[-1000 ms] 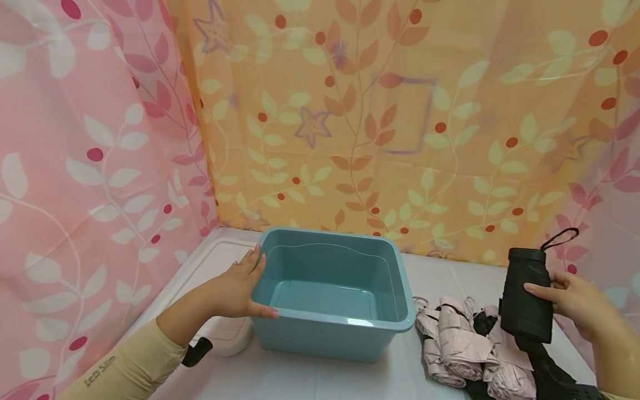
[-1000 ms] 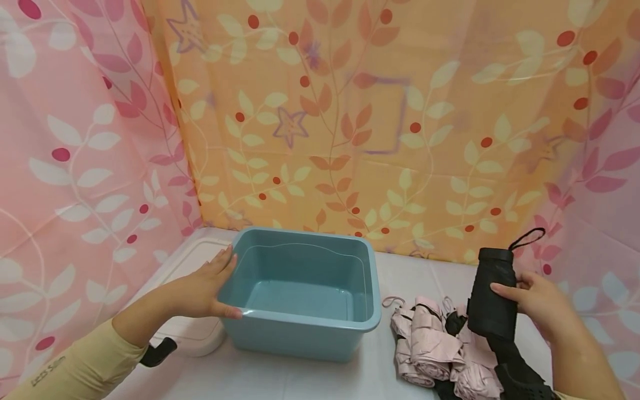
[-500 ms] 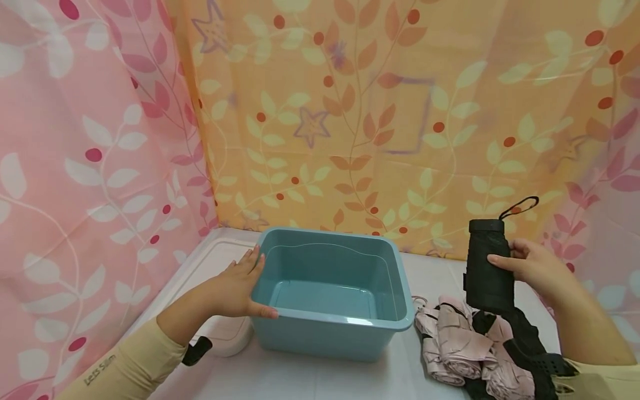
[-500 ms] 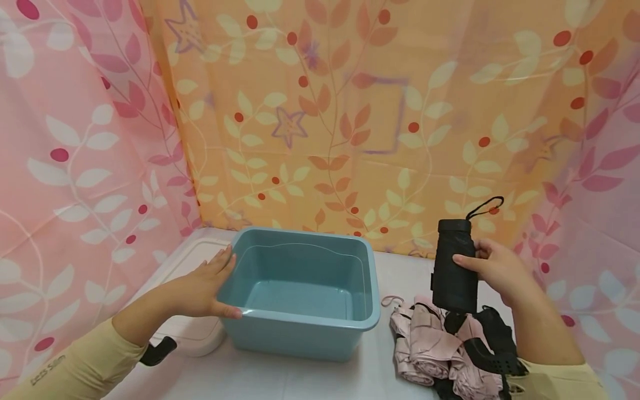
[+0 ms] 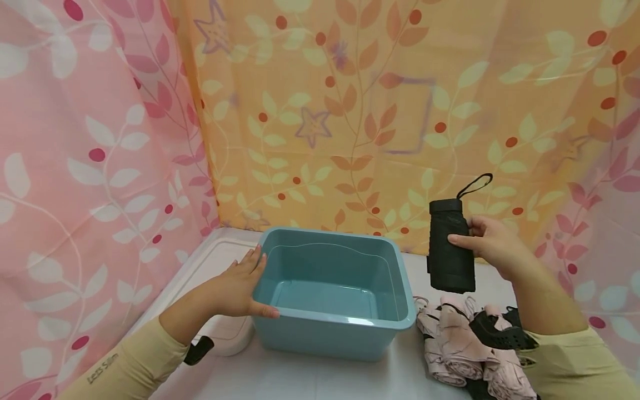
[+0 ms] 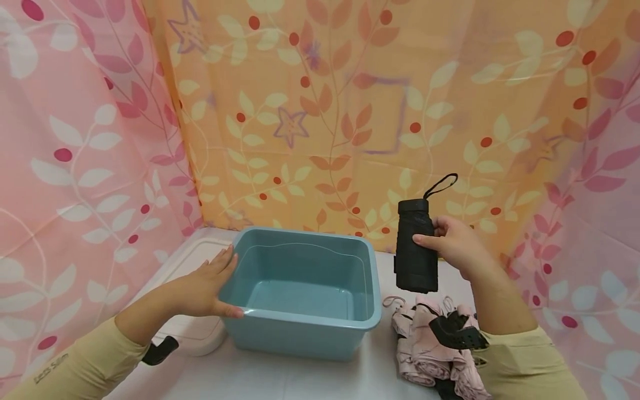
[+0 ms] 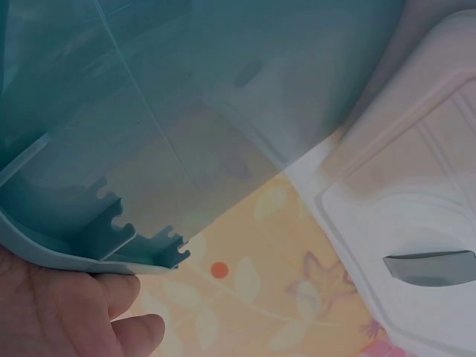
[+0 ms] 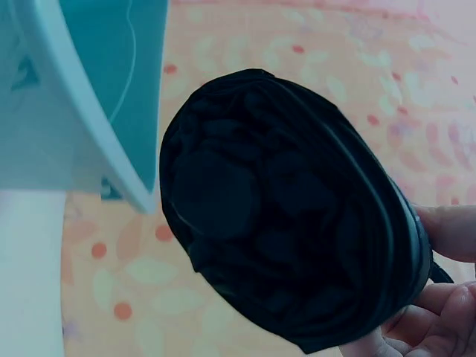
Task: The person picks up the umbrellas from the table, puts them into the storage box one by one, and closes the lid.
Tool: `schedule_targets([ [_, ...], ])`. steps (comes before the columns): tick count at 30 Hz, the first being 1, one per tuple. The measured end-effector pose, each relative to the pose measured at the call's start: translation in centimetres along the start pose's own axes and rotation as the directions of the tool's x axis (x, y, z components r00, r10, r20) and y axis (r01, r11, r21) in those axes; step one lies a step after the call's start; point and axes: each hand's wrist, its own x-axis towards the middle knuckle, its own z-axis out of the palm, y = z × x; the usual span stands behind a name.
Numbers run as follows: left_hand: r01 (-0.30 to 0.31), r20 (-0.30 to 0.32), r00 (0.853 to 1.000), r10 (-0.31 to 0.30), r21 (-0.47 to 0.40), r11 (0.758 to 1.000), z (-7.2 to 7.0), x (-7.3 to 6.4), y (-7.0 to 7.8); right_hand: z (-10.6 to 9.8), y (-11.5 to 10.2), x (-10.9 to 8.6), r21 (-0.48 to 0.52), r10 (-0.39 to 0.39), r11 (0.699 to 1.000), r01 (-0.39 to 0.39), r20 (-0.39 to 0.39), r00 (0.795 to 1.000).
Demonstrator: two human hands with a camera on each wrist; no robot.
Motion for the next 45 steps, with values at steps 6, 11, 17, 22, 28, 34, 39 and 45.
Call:
schedule_targets([
  [6,0.005,0.007,1.0,-0.005,0.002,1.0,0.2,0.0,-0.1,2.5,-1.9,1.2,0.003,-0.003,1.0,0.003,0.041,0.999],
  [11,0.009,0.005,1.0,-0.009,0.009,1.0,0.4,0.0,-0.2,4.6,-3.3,2.7,0.012,-0.009,1.0,0.008,0.064,0.998],
  [17,0.013,-0.004,1.0,-0.013,0.016,1.0,0.5,0.0,-0.3,7.5,-4.9,4.9,0.031,0.0,0.999,-0.004,0.121,0.993],
  [22,0.018,-0.013,1.0,-0.018,0.023,1.0,0.6,0.2,-0.4,9.6,-6.2,6.5,0.047,0.006,0.999,-0.014,0.151,0.988],
  [28,0.014,-0.011,1.0,-0.014,0.014,1.0,0.5,0.2,-0.4,12.1,-7.6,7.9,0.009,0.029,0.999,-0.031,0.18,0.983],
  [34,0.017,-0.007,1.0,-0.017,0.026,1.0,0.4,0.3,-0.4,14.9,-8.5,9.5,-0.049,0.041,0.998,-0.031,0.213,0.976],
  [39,0.022,-0.009,1.0,-0.022,0.022,1.0,0.4,0.4,-0.4,16.7,-9.1,10.5,-0.098,0.051,0.995,-0.028,0.243,0.969],
  [45,0.033,-0.005,0.999,-0.033,0.038,0.999,0.1,0.4,-0.1,18.8,-9.3,11.9,-0.08,0.036,0.997,-0.013,0.296,0.955],
])
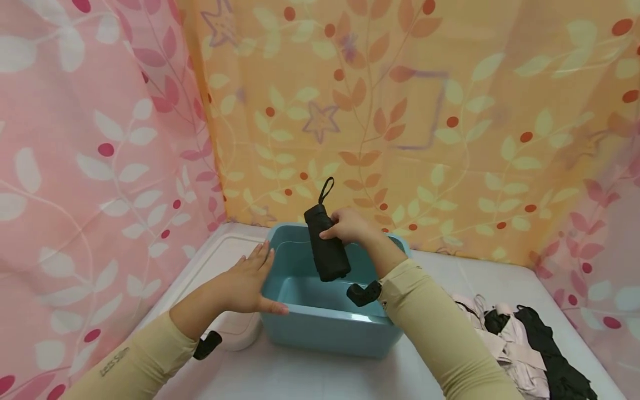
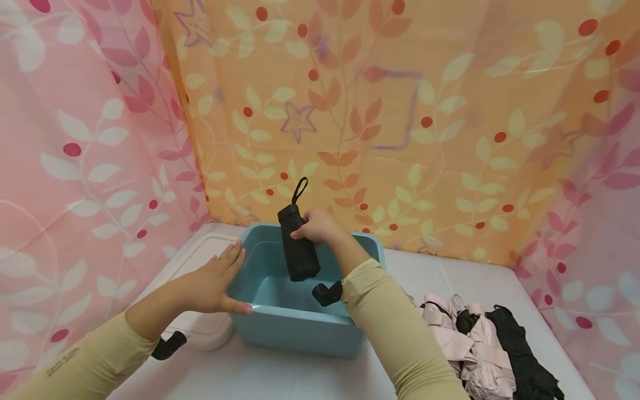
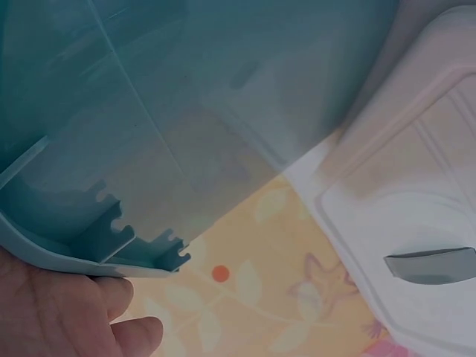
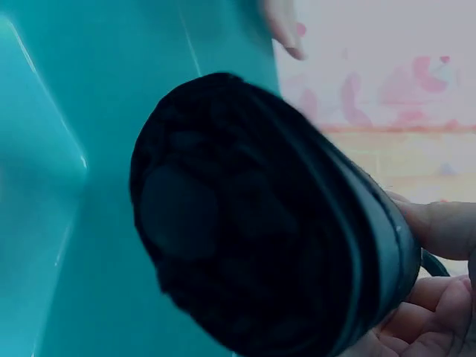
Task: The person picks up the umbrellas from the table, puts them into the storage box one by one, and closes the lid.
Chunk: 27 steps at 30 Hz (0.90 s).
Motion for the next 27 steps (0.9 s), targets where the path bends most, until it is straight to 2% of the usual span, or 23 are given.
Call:
schedule_targets([
  [9,-0.019,-0.008,1.0,0.019,-0.001,1.0,0.0,0.1,-0.1,2.4,-1.0,2.4,-0.118,-0.001,0.993,0.012,0.096,0.995],
  [15,-0.008,-0.003,1.0,0.008,0.012,1.0,0.2,0.0,-0.4,4.3,-1.7,3.1,-0.093,0.045,0.995,-0.028,0.178,0.983],
  [22,-0.013,-0.009,1.0,0.013,0.011,1.0,0.2,0.1,-0.3,5.8,-2.1,3.5,-0.059,0.128,0.991,-0.12,0.166,0.978],
  [27,-0.021,-0.015,1.0,0.022,0.012,1.0,0.3,0.0,-0.3,6.8,-1.9,4.0,-0.036,0.148,0.989,-0.144,0.158,0.976],
])
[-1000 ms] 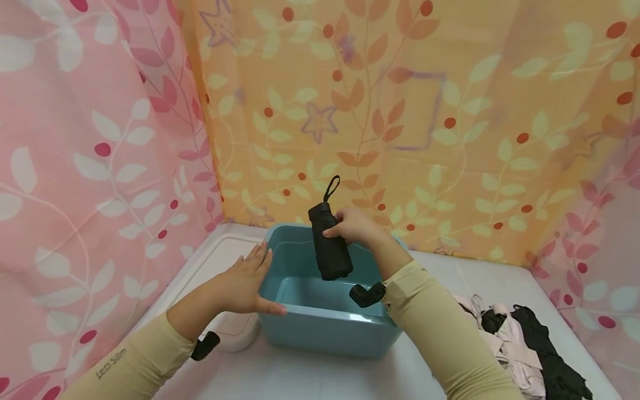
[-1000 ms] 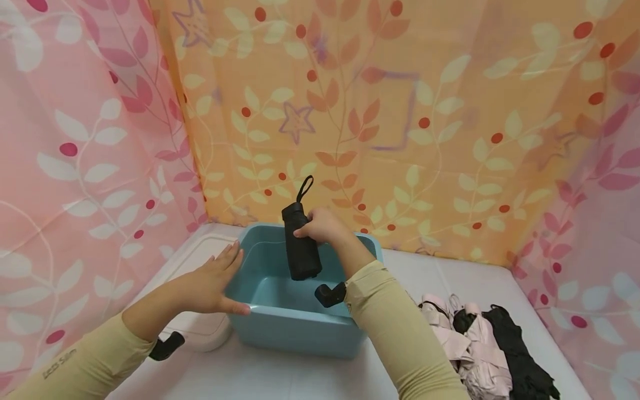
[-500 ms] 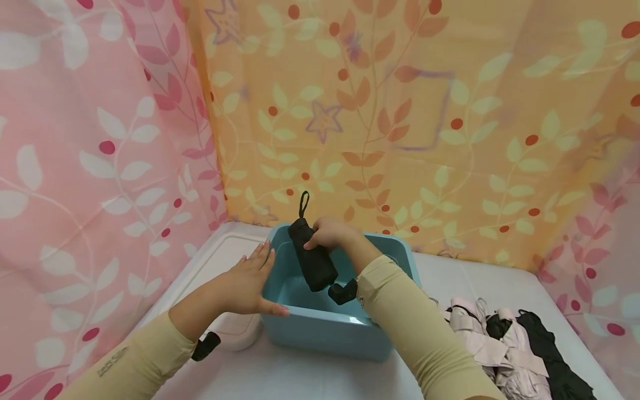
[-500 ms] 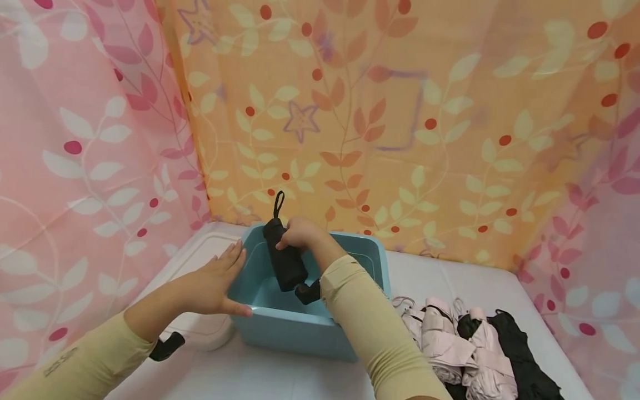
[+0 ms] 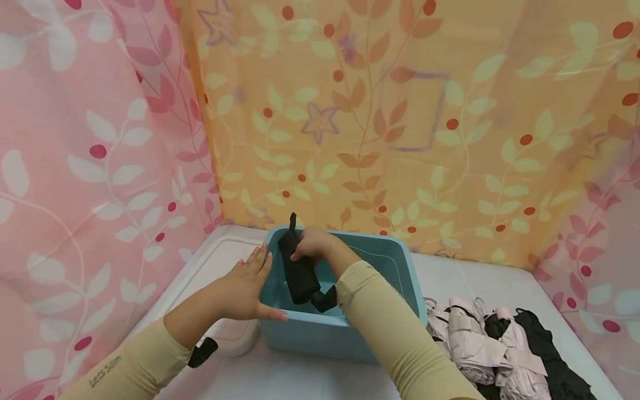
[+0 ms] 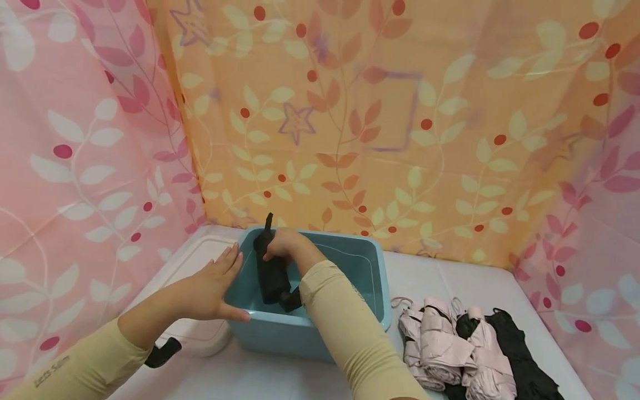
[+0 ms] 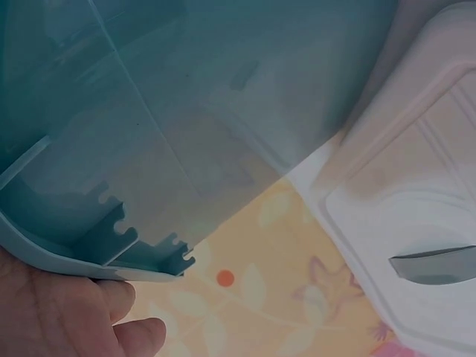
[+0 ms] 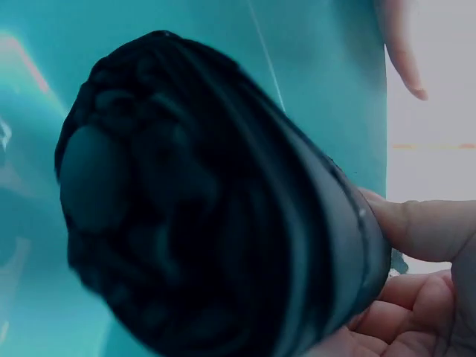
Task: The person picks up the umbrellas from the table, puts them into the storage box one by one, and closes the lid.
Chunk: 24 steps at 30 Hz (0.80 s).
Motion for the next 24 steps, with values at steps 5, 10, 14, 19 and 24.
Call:
schedule_targets([
  [5,-0.003,0.005,1.0,0.003,0.007,1.0,0.1,0.0,0.0,0.4,0.3,0.4,0.082,0.011,0.997,-0.014,0.033,0.999],
  [10,-0.007,0.006,1.0,0.007,0.007,1.0,0.1,0.0,0.0,0.7,0.5,0.6,0.117,0.048,0.992,-0.054,0.05,0.998],
  [14,-0.007,0.006,1.0,0.007,0.012,1.0,0.1,0.0,0.0,0.8,0.5,0.7,0.115,0.063,0.991,-0.069,0.056,0.996],
  [19,-0.009,0.005,1.0,0.009,0.016,1.0,0.1,0.1,-0.1,0.6,0.8,0.9,0.106,0.065,0.991,-0.082,0.155,0.986],
  [24,-0.01,0.007,1.0,0.01,0.012,1.0,0.2,0.1,-0.2,0.1,1.4,1.1,0.063,0.115,0.989,-0.133,0.233,0.966],
])
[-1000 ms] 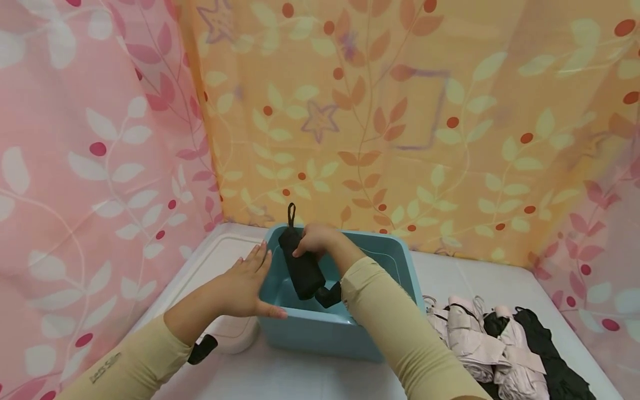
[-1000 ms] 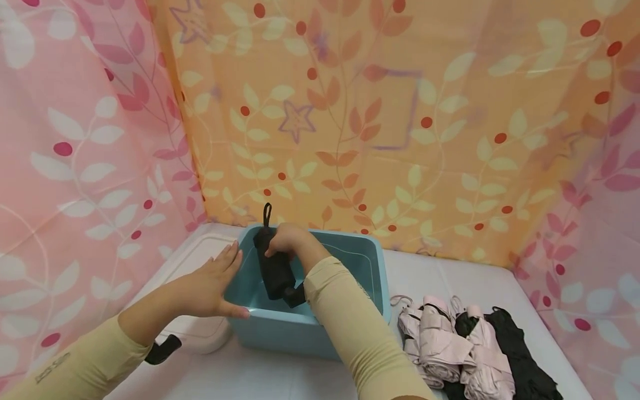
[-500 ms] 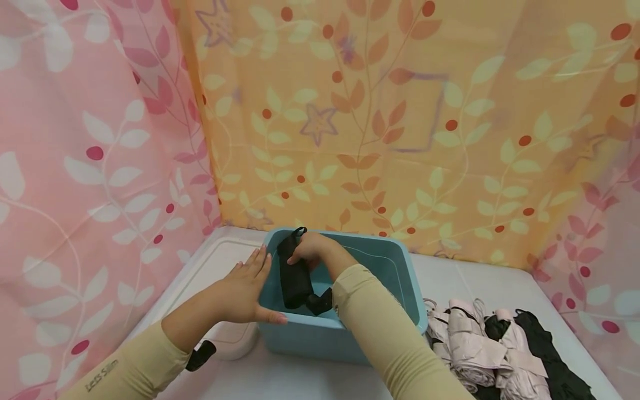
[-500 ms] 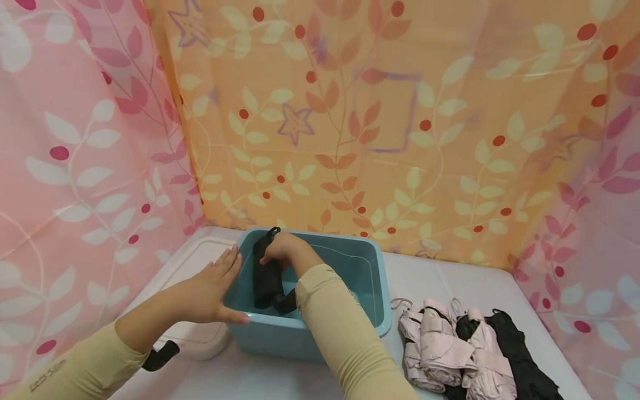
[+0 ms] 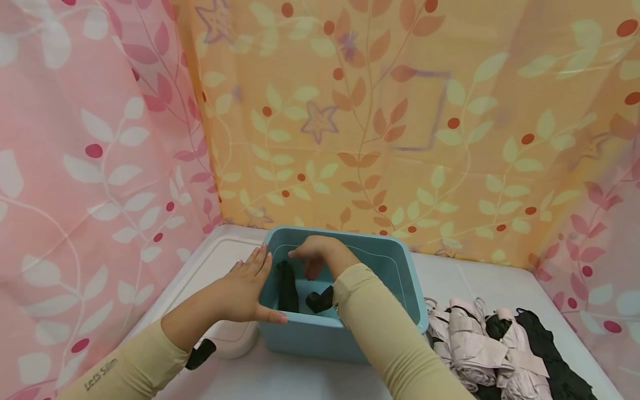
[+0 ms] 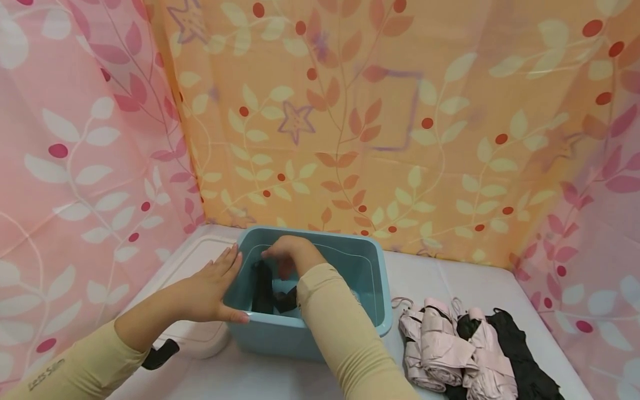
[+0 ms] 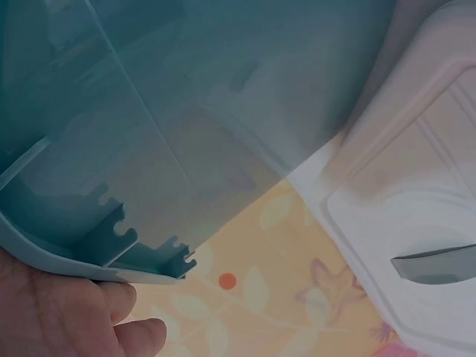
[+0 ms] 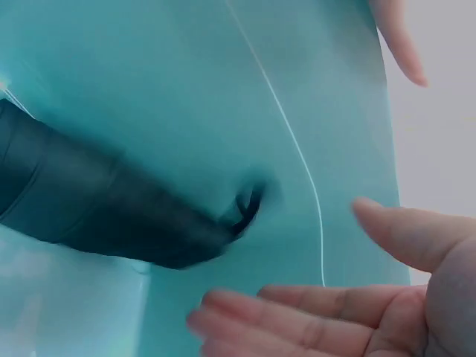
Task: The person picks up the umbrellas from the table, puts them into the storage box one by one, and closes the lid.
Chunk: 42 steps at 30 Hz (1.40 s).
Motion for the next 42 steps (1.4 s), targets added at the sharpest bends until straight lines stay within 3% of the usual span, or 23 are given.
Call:
schedule_targets([
  [9,-0.001,0.002,1.0,0.001,0.004,1.0,-0.1,0.0,0.1,-0.5,0.2,-0.3,0.138,0.047,0.989,-0.051,0.033,0.998],
  [24,0.004,0.004,1.0,-0.004,-0.005,1.0,-0.4,-0.1,0.2,-1.5,0.5,-1.1,0.214,-0.026,0.977,0.016,0.041,0.999],
  [30,0.016,0.008,1.0,-0.016,0.003,1.0,-0.1,0.1,0.0,-2.7,0.7,-2.0,0.201,-0.1,0.974,0.102,-0.017,0.995],
  [42,-0.004,0.004,1.0,0.004,-0.018,1.0,-0.5,-0.2,0.4,-4.6,0.9,-5.0,0.101,-0.189,0.976,0.192,-0.035,0.981],
])
